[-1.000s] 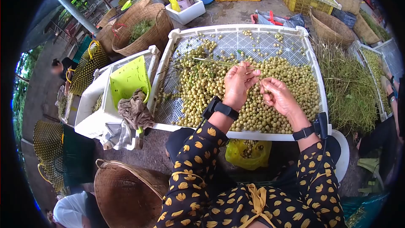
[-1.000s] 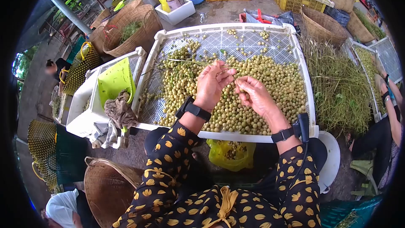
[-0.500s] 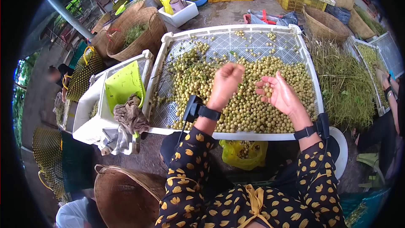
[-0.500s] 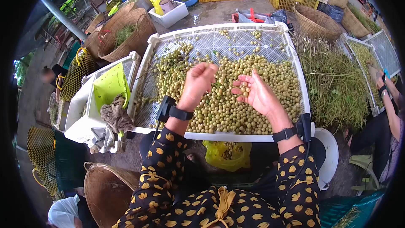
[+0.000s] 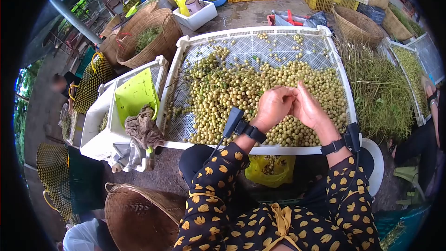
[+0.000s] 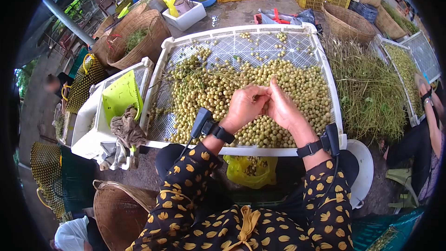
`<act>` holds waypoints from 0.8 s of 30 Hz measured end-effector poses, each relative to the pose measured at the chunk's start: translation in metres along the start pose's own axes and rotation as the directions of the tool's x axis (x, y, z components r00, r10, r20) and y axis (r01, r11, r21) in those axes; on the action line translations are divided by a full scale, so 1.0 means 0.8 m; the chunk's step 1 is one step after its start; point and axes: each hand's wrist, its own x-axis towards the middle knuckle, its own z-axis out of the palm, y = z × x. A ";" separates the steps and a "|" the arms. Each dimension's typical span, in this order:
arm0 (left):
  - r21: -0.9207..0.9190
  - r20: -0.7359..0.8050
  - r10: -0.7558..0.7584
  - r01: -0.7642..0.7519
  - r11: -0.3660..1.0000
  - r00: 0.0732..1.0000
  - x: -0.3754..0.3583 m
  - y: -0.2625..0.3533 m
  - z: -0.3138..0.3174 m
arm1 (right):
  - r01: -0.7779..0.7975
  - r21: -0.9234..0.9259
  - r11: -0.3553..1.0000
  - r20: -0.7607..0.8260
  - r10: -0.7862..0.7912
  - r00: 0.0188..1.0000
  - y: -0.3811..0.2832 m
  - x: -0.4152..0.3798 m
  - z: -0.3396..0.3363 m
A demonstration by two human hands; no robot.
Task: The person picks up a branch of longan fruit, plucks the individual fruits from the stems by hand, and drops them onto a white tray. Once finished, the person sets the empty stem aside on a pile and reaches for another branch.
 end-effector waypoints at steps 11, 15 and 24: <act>-0.537 0.126 -0.372 0.378 0.754 0.920 0.002 -0.009 -0.008 | 0.017 -0.231 0.973 -0.080 -0.037 0.996 -0.005 0.001 -0.008; -0.659 0.198 -0.398 0.422 0.623 0.896 0.002 -0.008 -0.009 | 0.039 -0.182 0.983 -0.084 -0.055 0.995 -0.005 -0.001 -0.011; -0.777 0.285 -0.480 0.493 0.391 0.830 -0.004 -0.006 -0.008 | 0.075 -0.156 0.985 -0.119 -0.094 0.988 -0.003 -0.005 -0.010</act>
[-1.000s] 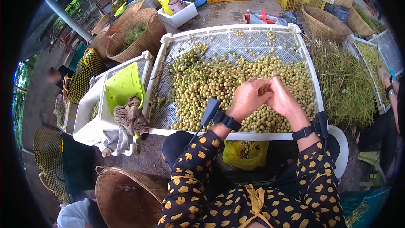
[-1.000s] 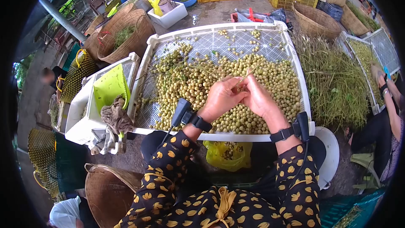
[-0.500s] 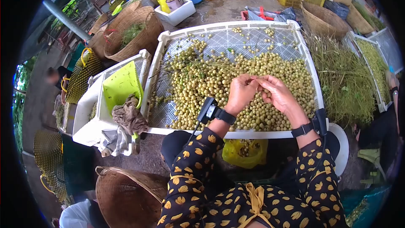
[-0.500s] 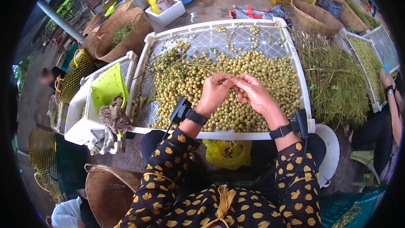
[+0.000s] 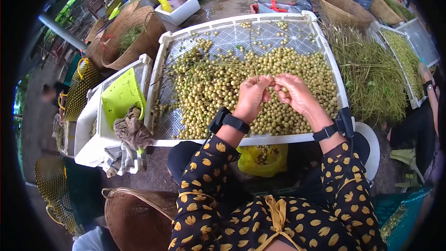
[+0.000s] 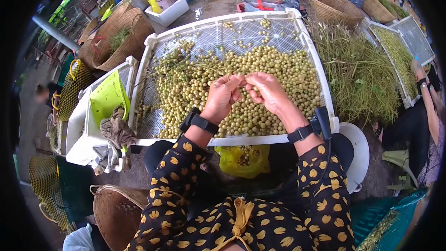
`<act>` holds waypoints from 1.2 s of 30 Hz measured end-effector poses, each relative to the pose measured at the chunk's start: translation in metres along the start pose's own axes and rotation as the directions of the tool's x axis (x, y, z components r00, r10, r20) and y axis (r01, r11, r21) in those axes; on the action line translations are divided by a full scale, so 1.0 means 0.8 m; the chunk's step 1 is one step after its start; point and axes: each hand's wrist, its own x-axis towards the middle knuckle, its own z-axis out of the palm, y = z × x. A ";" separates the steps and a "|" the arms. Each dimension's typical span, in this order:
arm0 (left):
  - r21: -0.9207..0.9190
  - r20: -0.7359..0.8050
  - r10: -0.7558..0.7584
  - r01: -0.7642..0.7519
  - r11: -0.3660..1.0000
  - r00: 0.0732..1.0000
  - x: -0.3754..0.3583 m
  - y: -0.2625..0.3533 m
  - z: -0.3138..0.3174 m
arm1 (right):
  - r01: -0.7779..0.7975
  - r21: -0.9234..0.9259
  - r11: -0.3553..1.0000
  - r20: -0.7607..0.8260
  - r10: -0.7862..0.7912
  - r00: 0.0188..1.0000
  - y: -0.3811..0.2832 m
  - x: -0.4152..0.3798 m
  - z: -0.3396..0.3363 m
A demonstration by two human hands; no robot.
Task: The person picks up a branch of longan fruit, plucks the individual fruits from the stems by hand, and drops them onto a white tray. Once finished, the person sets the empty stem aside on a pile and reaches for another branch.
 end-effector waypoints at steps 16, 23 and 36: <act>0.509 0.024 0.424 -0.376 0.774 0.905 0.008 0.011 -0.014 | 0.031 0.180 0.983 0.126 -0.054 0.991 -0.019 -0.003 -0.002; 0.759 0.176 0.560 -0.474 0.446 0.809 0.005 0.010 -0.005 | 0.035 0.014 0.999 0.030 -0.036 0.999 -0.013 0.001 -0.009; 0.809 0.383 0.549 -0.557 0.190 0.743 -0.003 0.006 0.000 | -0.016 0.032 0.999 -0.020 0.016 1.000 0.002 0.008 -0.009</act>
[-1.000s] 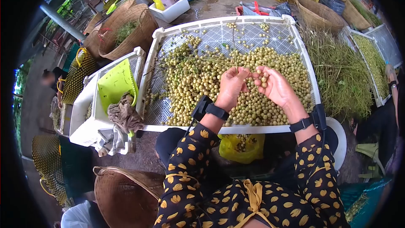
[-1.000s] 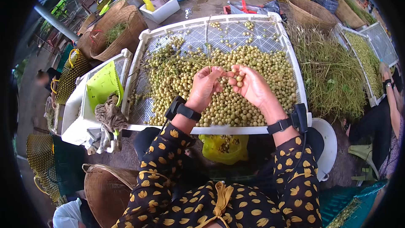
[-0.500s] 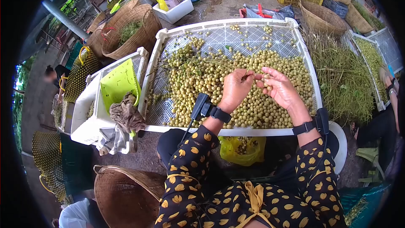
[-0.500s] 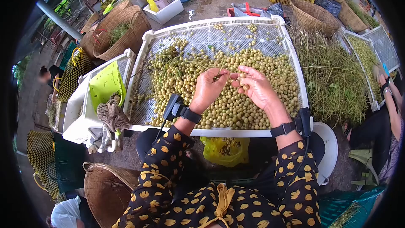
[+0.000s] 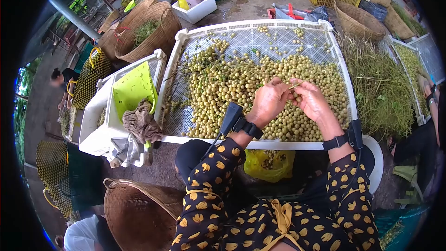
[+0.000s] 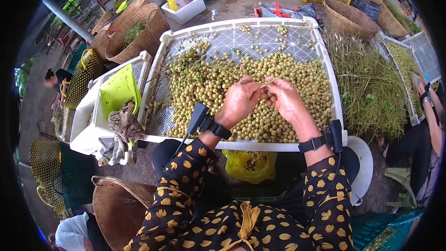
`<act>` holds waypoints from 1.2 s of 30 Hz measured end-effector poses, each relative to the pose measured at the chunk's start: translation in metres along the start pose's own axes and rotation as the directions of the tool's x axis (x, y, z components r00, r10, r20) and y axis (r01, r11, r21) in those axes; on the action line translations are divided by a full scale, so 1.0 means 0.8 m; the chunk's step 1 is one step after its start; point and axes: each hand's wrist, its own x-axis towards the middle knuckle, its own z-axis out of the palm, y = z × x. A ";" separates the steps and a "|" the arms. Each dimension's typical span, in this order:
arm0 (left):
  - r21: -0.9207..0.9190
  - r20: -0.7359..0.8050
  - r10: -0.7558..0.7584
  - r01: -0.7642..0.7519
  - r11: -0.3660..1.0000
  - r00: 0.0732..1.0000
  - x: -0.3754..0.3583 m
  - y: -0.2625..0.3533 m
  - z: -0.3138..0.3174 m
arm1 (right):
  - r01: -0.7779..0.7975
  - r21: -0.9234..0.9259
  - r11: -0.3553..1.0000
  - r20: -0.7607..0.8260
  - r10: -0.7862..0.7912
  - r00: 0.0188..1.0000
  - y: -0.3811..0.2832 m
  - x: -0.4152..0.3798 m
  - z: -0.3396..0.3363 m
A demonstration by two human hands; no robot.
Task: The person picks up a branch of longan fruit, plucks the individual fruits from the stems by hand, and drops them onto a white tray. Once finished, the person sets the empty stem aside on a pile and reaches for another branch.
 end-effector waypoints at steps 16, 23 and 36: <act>-0.558 0.370 -0.546 0.649 0.516 0.752 0.008 -0.008 0.002 | 0.317 -0.362 0.877 0.024 -0.331 0.943 -0.006 -0.003 0.018; -0.669 0.429 -0.494 0.633 0.390 0.757 0.001 -0.022 0.011 | 0.358 -0.429 0.830 0.065 -0.367 0.928 -0.010 -0.013 0.029; -0.202 -0.057 -0.343 0.325 0.924 0.938 0.000 -0.021 0.018 | 0.352 -0.568 0.744 0.124 -0.346 0.930 0.012 0.001 0.010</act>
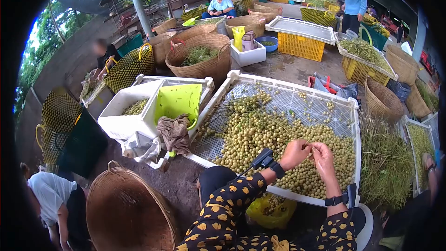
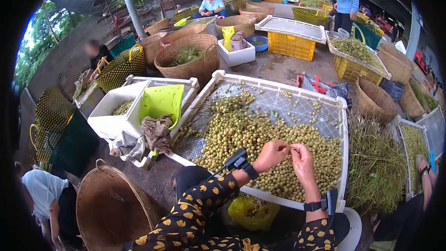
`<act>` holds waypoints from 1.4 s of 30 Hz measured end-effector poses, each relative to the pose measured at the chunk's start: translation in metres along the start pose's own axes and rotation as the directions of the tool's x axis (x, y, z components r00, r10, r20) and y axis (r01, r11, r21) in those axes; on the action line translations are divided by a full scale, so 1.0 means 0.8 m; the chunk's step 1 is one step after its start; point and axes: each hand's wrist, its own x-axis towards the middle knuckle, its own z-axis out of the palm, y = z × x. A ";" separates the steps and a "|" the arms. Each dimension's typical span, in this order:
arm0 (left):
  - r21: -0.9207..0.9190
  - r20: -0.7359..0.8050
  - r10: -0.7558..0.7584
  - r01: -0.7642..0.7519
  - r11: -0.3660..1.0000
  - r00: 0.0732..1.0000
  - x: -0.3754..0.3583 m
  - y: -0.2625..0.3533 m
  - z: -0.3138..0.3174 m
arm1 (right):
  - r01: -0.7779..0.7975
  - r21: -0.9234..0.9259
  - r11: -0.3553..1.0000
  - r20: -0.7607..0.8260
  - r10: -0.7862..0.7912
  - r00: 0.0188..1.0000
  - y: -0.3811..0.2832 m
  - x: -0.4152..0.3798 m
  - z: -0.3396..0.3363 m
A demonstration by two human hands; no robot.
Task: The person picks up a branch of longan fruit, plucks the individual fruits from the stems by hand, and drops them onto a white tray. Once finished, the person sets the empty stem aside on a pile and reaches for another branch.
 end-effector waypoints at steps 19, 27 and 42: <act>-0.458 0.415 -0.261 0.448 0.768 0.871 -0.005 -0.002 -0.015 | -0.079 0.146 0.986 0.081 0.068 0.994 -0.016 -0.010 -0.005; -0.295 0.128 -0.099 0.133 0.946 0.987 -0.001 0.017 -0.022 | 0.390 -0.660 0.642 0.054 -0.477 0.877 0.000 -0.013 -0.018; -0.716 0.697 0.264 0.632 0.296 0.666 -0.061 0.263 0.044 | 0.100 -0.623 0.776 0.102 -0.046 0.994 0.049 -0.054 -0.012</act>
